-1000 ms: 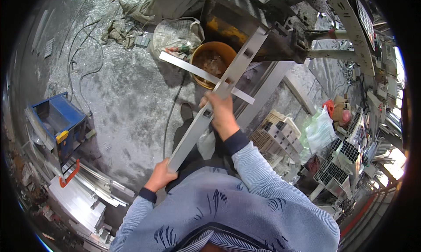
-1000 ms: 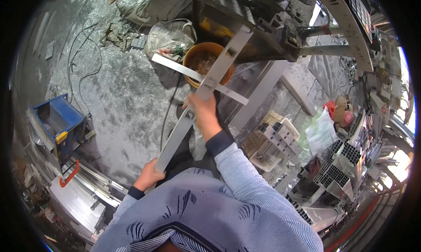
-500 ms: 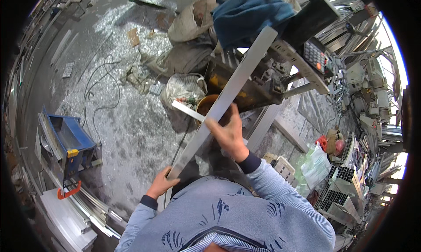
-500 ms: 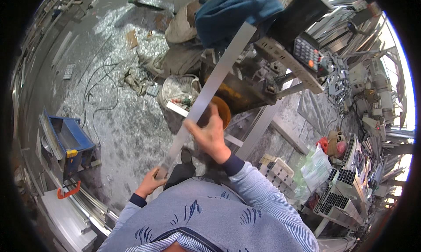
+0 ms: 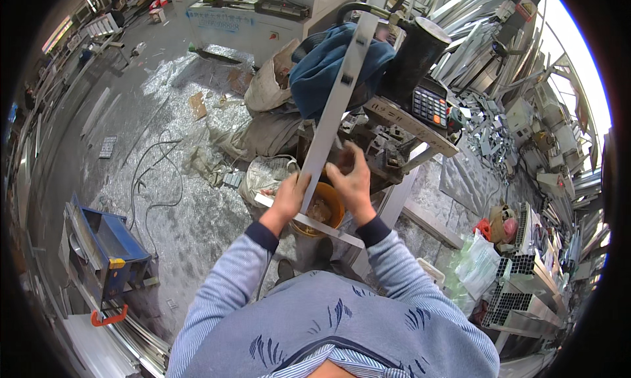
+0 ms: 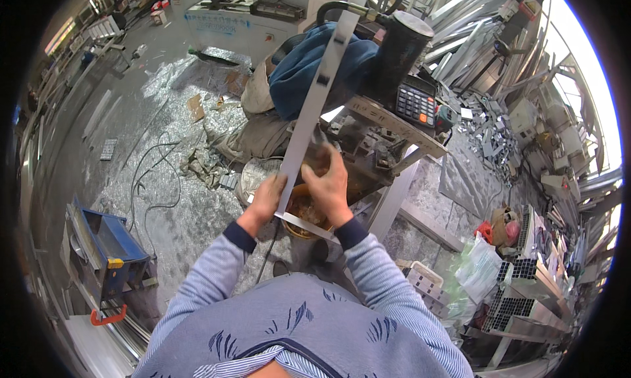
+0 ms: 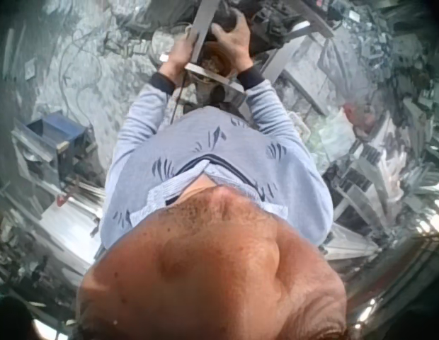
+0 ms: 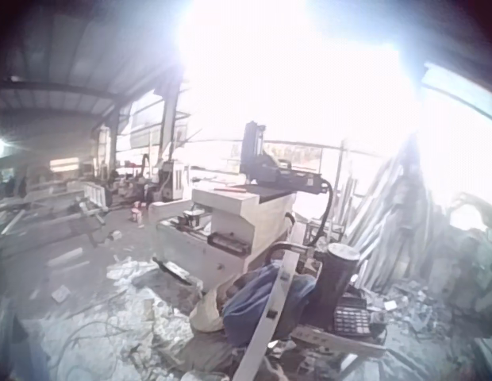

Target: The person repeatedly places long aluminum profiles into a miter saw, aligns them, and cuts them into shorter pieces. After each cut, the person collects the cut pieces and places them into a nearby white basket. The process is repeated multiple times with different profile lengths.

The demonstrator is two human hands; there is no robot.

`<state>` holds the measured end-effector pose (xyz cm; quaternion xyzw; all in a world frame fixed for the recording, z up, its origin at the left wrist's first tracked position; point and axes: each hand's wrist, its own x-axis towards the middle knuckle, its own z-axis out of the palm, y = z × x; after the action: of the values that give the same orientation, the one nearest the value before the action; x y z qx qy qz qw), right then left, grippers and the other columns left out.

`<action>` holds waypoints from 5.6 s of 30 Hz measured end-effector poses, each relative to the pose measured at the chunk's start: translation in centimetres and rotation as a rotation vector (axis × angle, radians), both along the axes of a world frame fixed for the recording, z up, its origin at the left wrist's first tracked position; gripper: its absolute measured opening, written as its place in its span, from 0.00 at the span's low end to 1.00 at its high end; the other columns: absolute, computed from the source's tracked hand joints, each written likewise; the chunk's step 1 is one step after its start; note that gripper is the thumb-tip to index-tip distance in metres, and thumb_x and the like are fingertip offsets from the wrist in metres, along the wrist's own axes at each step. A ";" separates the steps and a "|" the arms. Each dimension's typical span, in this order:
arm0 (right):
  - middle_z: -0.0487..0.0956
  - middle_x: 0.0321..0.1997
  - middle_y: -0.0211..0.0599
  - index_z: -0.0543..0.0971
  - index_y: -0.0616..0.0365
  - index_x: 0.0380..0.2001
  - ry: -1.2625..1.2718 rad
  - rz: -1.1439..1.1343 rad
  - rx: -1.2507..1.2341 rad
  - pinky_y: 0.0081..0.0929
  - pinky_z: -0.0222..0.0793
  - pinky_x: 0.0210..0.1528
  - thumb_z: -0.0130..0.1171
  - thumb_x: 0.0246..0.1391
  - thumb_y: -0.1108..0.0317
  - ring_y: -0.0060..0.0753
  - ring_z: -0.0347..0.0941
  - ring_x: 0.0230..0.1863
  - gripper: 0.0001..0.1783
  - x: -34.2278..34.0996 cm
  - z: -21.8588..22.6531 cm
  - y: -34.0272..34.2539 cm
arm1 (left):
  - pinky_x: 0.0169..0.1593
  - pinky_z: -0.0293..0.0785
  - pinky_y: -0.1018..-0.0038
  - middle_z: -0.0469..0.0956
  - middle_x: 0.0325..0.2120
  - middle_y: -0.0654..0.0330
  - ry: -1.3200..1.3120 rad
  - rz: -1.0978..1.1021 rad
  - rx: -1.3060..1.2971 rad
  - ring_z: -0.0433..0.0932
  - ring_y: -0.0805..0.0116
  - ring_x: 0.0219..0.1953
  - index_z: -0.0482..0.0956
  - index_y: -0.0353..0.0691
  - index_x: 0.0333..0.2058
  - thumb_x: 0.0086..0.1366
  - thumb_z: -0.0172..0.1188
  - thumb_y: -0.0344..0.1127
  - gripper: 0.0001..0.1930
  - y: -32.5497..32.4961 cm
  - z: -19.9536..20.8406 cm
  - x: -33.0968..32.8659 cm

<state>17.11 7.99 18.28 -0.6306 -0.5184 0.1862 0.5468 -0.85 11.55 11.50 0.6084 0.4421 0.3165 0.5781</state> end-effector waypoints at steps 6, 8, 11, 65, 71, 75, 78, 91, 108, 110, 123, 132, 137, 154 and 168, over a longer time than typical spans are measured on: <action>0.83 0.45 0.49 0.78 0.64 0.49 0.107 0.051 -0.268 0.36 0.77 0.50 0.69 0.48 0.68 0.43 0.82 0.47 0.24 -0.2 -4.9 -7.7 | 0.27 0.77 0.70 0.78 0.29 0.58 -0.394 -0.080 -0.337 0.78 0.70 0.24 0.74 0.37 0.46 0.72 0.53 0.68 0.33 9.2 9.8 7.5; 0.82 0.44 0.49 0.78 0.63 0.49 0.056 0.040 -0.295 0.38 0.77 0.50 0.68 0.47 0.69 0.49 0.82 0.47 0.24 0.3 -5.5 -8.5 | 0.27 0.77 0.70 0.78 0.30 0.58 -0.410 -0.085 -0.373 0.78 0.70 0.24 0.73 0.38 0.47 0.72 0.53 0.68 0.33 9.4 11.0 8.2; 0.82 0.46 0.51 0.78 0.62 0.51 -0.052 0.033 -0.307 0.41 0.77 0.53 0.66 0.47 0.71 0.57 0.80 0.49 0.25 1.3 -5.1 -8.0 | 0.27 0.77 0.70 0.77 0.30 0.59 -0.372 -0.072 -0.354 0.77 0.70 0.24 0.73 0.38 0.47 0.73 0.53 0.68 0.32 7.7 9.9 6.8; 0.78 0.55 0.40 0.67 0.58 0.63 1.321 0.037 -0.525 0.42 0.76 0.57 0.56 0.68 0.69 0.40 0.79 0.54 0.22 3.3 -18.3 -2.9 | 0.44 0.77 0.52 0.83 0.36 0.38 0.742 -0.107 -0.273 0.82 0.34 0.44 0.79 0.35 0.45 0.55 0.74 0.45 0.25 -23.9 -6.1 -18.3; 0.78 0.56 0.42 0.68 0.60 0.62 1.202 0.133 -0.607 0.43 0.77 0.60 0.55 0.70 0.69 0.42 0.78 0.58 0.21 6.3 -17.5 -0.1 | 0.45 0.78 0.54 0.84 0.36 0.39 0.655 -0.101 -0.324 0.83 0.35 0.44 0.79 0.36 0.43 0.54 0.74 0.41 0.22 -24.7 -10.8 -15.1; 0.77 0.58 0.43 0.67 0.62 0.64 1.218 0.166 -0.617 0.42 0.77 0.58 0.56 0.68 0.71 0.40 0.79 0.56 0.24 7.3 -17.8 1.0 | 0.43 0.78 0.52 0.83 0.34 0.39 0.635 -0.085 -0.304 0.83 0.35 0.43 0.78 0.35 0.42 0.53 0.73 0.36 0.20 -25.0 -13.0 -13.5; 0.76 0.59 0.44 0.64 0.63 0.68 1.062 0.099 -0.542 0.37 0.76 0.57 0.56 0.65 0.72 0.39 0.78 0.56 0.29 7.6 -18.6 1.5 | 0.42 0.78 0.51 0.83 0.34 0.38 0.633 -0.087 -0.293 0.83 0.35 0.42 0.77 0.34 0.41 0.52 0.72 0.35 0.20 -25.1 -13.3 -12.7; 0.82 0.52 0.36 0.76 0.65 0.59 0.659 0.037 -0.294 0.26 0.72 0.54 0.62 0.60 0.75 0.27 0.78 0.50 0.23 9.3 -21.5 3.2 | 0.38 0.76 0.49 0.81 0.30 0.38 0.675 -0.036 -0.350 0.81 0.31 0.37 0.73 0.33 0.41 0.57 0.71 0.40 0.21 -26.9 -10.6 -11.9; 0.76 0.67 0.50 0.75 0.63 0.64 0.162 -0.072 -0.256 0.45 0.69 0.65 0.56 0.72 0.56 0.48 0.74 0.64 0.26 10.6 -20.0 2.3 | 0.39 0.74 0.45 0.81 0.33 0.40 0.647 -0.087 -0.217 0.80 0.35 0.39 0.71 0.33 0.47 0.60 0.63 0.32 0.18 -26.8 -5.1 -10.5; 0.78 0.61 0.46 0.78 0.60 0.61 0.223 -0.162 -0.321 0.43 0.73 0.58 0.59 0.70 0.52 0.44 0.76 0.58 0.26 11.3 -20.9 3.1 | 0.39 0.73 0.45 0.81 0.32 0.39 0.654 -0.075 -0.164 0.80 0.36 0.38 0.71 0.32 0.48 0.60 0.63 0.32 0.19 -27.0 -5.2 -10.3; 0.79 0.53 0.44 0.73 0.58 0.62 0.405 0.107 -0.160 0.48 0.73 0.54 0.69 0.60 0.62 0.42 0.76 0.49 0.30 12.9 -21.2 3.0 | 0.39 0.76 0.48 0.80 0.27 0.40 0.682 -0.009 -0.016 0.81 0.36 0.35 0.72 0.30 0.41 0.50 0.69 0.38 0.24 -26.1 -7.3 -9.6; 0.75 0.61 0.47 0.72 0.59 0.65 0.282 0.167 -0.223 0.45 0.72 0.59 0.61 0.65 0.62 0.45 0.75 0.55 0.28 13.2 -21.1 4.0 | 0.39 0.76 0.48 0.80 0.27 0.39 0.646 -0.031 -0.040 0.81 0.36 0.37 0.73 0.28 0.41 0.52 0.70 0.39 0.24 -24.6 -8.0 -6.9; 0.73 0.64 0.49 0.71 0.59 0.67 0.206 0.189 -0.234 0.43 0.72 0.61 0.56 0.68 0.62 0.46 0.75 0.58 0.27 14.8 -21.7 4.2 | 0.40 0.78 0.49 0.82 0.28 0.41 0.657 -0.052 0.040 0.83 0.38 0.37 0.74 0.28 0.39 0.53 0.68 0.38 0.21 -20.1 -8.4 -3.4; 0.81 0.53 0.43 0.72 0.64 0.61 0.731 0.063 -0.451 0.33 0.78 0.48 0.60 0.65 0.71 0.33 0.78 0.45 0.23 13.3 -18.0 -7.2 | 0.41 0.80 0.50 0.83 0.33 0.42 0.538 -0.029 -0.005 0.83 0.39 0.37 0.75 0.33 0.49 0.55 0.69 0.42 0.27 -10.0 -8.7 5.2; 0.84 0.47 0.42 0.79 0.61 0.53 0.007 -0.202 -0.408 0.33 0.78 0.46 0.62 0.57 0.73 0.38 0.83 0.41 0.19 20.6 -19.7 -6.9 | 0.41 0.82 0.67 0.86 0.37 0.51 0.329 -0.102 -0.370 0.86 0.61 0.33 0.75 0.31 0.54 0.54 0.75 0.37 0.31 -8.3 -10.1 4.1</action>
<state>37.69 1.07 -1.42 -0.7760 -0.4024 0.2339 0.4256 3.28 3.28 1.45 0.5569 0.5493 0.0973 0.6153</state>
